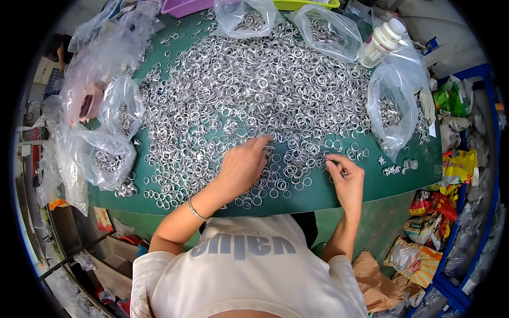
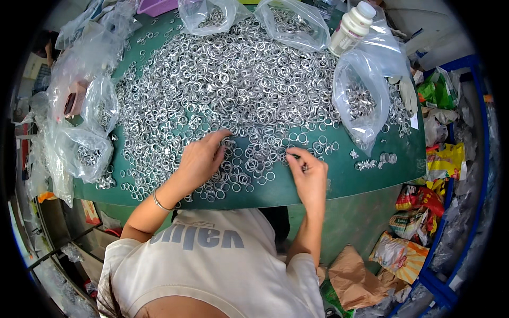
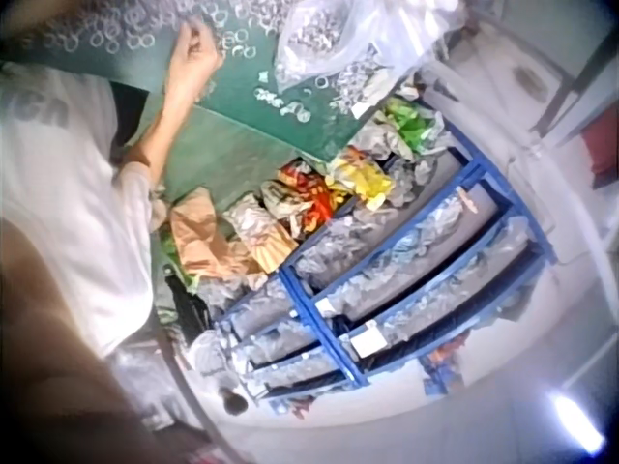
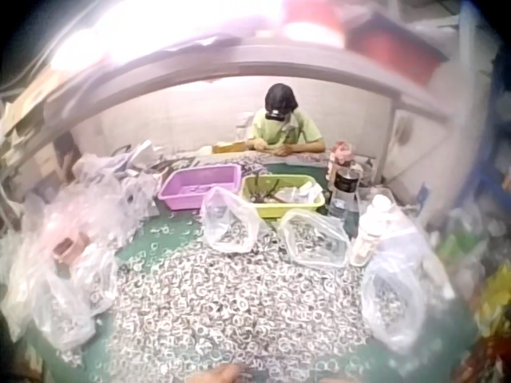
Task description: The person sorts small metal rings from a large pile on a table by hand, picking them up individually and moving them into smaller clusters.
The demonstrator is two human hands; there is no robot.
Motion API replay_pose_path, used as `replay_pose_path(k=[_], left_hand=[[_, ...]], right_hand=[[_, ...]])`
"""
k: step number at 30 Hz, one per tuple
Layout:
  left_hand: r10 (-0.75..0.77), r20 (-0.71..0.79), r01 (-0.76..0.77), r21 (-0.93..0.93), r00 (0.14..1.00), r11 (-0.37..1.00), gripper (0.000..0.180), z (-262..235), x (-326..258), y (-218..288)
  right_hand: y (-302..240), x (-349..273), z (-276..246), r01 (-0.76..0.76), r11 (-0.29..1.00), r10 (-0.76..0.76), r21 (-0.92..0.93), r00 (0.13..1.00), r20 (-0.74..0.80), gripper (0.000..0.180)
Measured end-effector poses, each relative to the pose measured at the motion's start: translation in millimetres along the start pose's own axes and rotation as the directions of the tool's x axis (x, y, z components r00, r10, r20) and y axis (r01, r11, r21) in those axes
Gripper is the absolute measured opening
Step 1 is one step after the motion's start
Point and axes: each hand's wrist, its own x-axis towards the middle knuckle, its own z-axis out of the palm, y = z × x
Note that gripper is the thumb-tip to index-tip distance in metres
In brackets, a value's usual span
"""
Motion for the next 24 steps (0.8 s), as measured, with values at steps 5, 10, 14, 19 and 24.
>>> replay_pose_path(k=[5, 10, 14, 19, 24], left_hand=[[0.165, 0.071, -0.159, -0.089, 0.984, 0.983, 0.022, 27.5, 7.2, 19.2], [0.154, 0.101, -0.148, -0.066, 0.983, 0.987, 0.017, 45.0, 11.6, 22.4], [0.061, -0.002, -0.06, -0.162, 0.998, 0.985, 0.012, 42.8, 11.2, 16.9], [-0.051, 0.018, 0.054, -0.223, 0.999, 0.973, 0.01, 22.6, 10.6, 14.7], [-0.049, -0.082, 0.033, -0.18, 0.995, 0.983, 0.01, 27.4, 8.0, 5.6]], right_hand=[[-16.4, 6.3, 17.8, 0.144, 0.984, -0.139, -0.106, 0.989, 0.049, 0.016], [-16.8, 11.5, 20.7, 0.179, 0.973, -0.175, -0.146, 0.984, 0.042, 0.015], [-10.2, 10.8, 12.2, 0.078, 0.992, -0.081, -0.1, 0.996, -0.025, 0.013], [-5.2, 1.6, 7.4, 0.04, 0.99, -0.033, -0.137, 0.998, 0.055, 0.013], [-5.6, -2.5, 5.1, -0.019, 0.976, 0.031, -0.218, 0.998, 0.052, 0.012]])
